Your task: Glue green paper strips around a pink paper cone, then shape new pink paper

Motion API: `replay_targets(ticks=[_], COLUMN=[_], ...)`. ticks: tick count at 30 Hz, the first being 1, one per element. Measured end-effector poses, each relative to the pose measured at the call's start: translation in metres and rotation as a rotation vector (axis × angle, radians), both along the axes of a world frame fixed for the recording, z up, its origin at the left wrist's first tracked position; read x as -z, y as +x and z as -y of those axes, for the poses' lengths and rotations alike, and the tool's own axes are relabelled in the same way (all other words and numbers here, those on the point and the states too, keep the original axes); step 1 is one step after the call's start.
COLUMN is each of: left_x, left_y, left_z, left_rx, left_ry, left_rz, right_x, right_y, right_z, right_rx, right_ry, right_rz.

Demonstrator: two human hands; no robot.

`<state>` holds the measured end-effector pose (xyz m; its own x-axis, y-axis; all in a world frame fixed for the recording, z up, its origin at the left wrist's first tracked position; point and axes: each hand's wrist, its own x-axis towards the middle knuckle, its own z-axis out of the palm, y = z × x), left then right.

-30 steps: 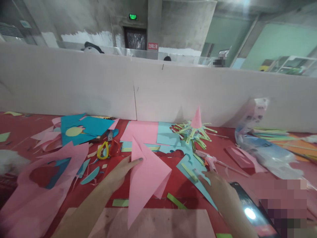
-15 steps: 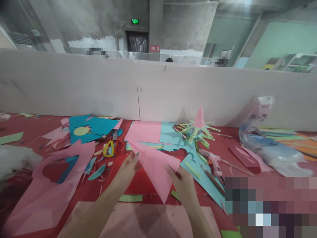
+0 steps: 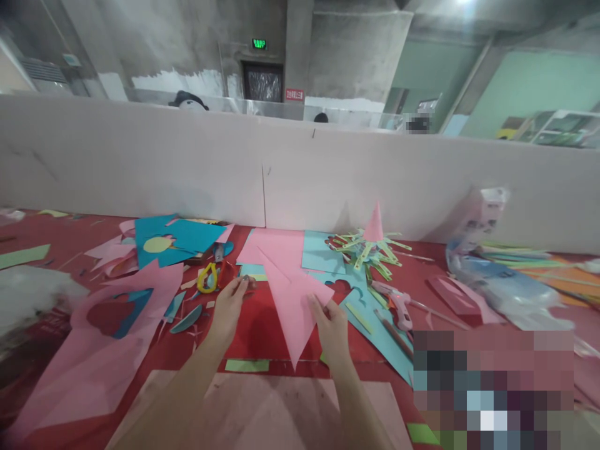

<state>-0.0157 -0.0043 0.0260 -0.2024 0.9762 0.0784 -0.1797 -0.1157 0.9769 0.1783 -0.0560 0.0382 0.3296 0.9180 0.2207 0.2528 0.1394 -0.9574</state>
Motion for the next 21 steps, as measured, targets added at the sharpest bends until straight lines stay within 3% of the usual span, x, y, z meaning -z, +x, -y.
replay_targets(ticks=[11,21], left_x=[-0.0078,-0.0061], left_y=[0.0011,0.0037], left_z=[0.0036,0.0068], left_rx=[0.045,0.072], left_ry=[-0.005,-0.003], left_rz=[-0.174,-0.043], right_x=[-0.0006,0.0045], right_y=[0.0065,0.0078], right_z=[0.0018,0.0032], right_rx=[0.042,0.030], right_ry=[0.042,0.061], right_rz=[0.024,0.069])
